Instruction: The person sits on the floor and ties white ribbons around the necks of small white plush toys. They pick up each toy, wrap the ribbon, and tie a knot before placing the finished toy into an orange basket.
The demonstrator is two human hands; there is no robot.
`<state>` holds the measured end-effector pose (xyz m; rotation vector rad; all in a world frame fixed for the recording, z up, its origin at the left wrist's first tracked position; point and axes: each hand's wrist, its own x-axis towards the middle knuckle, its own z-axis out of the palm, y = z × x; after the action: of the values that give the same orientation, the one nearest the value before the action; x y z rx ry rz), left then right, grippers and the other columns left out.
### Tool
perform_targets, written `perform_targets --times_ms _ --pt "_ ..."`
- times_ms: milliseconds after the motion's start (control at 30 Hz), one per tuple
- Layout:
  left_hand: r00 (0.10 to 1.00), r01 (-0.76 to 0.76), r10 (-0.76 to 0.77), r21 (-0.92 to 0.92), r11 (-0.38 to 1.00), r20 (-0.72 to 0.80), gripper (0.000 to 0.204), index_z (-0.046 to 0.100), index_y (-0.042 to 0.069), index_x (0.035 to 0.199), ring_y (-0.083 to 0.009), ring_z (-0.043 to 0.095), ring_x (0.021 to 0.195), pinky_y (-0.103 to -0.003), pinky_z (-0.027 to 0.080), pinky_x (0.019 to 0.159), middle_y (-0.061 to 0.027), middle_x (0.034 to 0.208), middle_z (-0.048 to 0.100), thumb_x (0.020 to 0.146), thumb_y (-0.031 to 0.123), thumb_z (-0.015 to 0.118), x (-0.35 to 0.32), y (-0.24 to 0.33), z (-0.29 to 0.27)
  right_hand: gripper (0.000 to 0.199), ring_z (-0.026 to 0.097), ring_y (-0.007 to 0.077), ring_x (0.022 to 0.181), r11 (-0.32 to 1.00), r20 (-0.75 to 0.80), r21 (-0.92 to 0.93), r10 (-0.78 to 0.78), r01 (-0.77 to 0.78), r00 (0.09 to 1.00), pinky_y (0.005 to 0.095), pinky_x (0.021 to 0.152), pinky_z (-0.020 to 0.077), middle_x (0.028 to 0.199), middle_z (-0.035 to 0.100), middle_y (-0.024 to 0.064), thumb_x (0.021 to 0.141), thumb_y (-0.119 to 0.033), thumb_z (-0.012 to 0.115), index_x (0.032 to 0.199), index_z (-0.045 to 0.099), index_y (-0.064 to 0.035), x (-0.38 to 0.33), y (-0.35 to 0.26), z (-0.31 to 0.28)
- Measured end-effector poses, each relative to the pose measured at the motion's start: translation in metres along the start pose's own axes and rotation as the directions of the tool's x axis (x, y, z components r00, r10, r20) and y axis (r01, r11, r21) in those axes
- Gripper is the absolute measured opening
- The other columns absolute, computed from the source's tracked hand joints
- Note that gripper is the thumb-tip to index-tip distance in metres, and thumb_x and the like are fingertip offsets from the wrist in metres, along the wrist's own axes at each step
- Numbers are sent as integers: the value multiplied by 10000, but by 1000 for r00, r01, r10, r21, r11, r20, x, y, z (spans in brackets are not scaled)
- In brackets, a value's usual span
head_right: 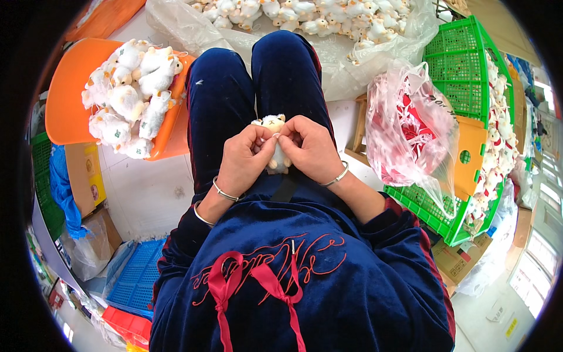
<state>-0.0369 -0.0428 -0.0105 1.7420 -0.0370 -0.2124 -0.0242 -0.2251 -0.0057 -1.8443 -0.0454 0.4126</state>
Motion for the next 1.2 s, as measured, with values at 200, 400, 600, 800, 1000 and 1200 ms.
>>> perform_targets --times_ms 200,400,600,800,1000,1200 --pt "997 -49 50 -15 999 67 87 679 -7 952 -69 574 605 -235 479 570 -29 716 645 903 58 710 0 -7 -2 86 578 111 641 982 -112 -175 -97 76 989 273 596 486 765 617 70 905 -50 668 933 616 12 -1 -3 9" --pt "998 -13 15 -32 999 62 84 701 4 992 -25 537 661 -192 441 592 22 777 637 912 33 700 -1 -8 -4 102 609 104 664 999 -63 -37 -29 27 998 265 620 504 789 651 65 900 -50 671 966 631 16 -1 -2 5" --pt "998 9 -5 -68 998 62 165 665 2 1068 -11 514 671 -177 436 597 43 786 597 909 29 699 -1 -4 -5 128 611 94 675 999 35 -31 -12 13 999 260 640 510 784 670 60 937 -98 644 982 666 20 4 -3 -6" --pt "998 63 -59 -132 989 35 214 588 -31 1074 -48 572 612 -206 480 583 -22 759 633 900 50 682 -1 -7 -4 143 545 26 712 995 84 -26 97 -95 992 205 633 458 821 619 -30 1017 -135 612 997 662 -2 6 -8 -10" --pt "929 364 -355 -415 834 102 158 617 -10 1044 -27 575 634 -176 486 596 4 785 637 967 111 683 -8 -14 -7 158 610 90 685 996 13 -46 77 -76 997 272 635 507 765 676 65 959 -139 678 932 656 15 5 -7 -5" --pt "926 374 -358 -410 831 120 157 634 1 957 -43 583 610 -195 491 583 -3 753 642 985 150 677 -6 -15 -7 176 589 107 672 987 -7 -156 36 -37 999 287 618 487 745 649 71 976 -154 652 909 622 6 4 -12 -4"
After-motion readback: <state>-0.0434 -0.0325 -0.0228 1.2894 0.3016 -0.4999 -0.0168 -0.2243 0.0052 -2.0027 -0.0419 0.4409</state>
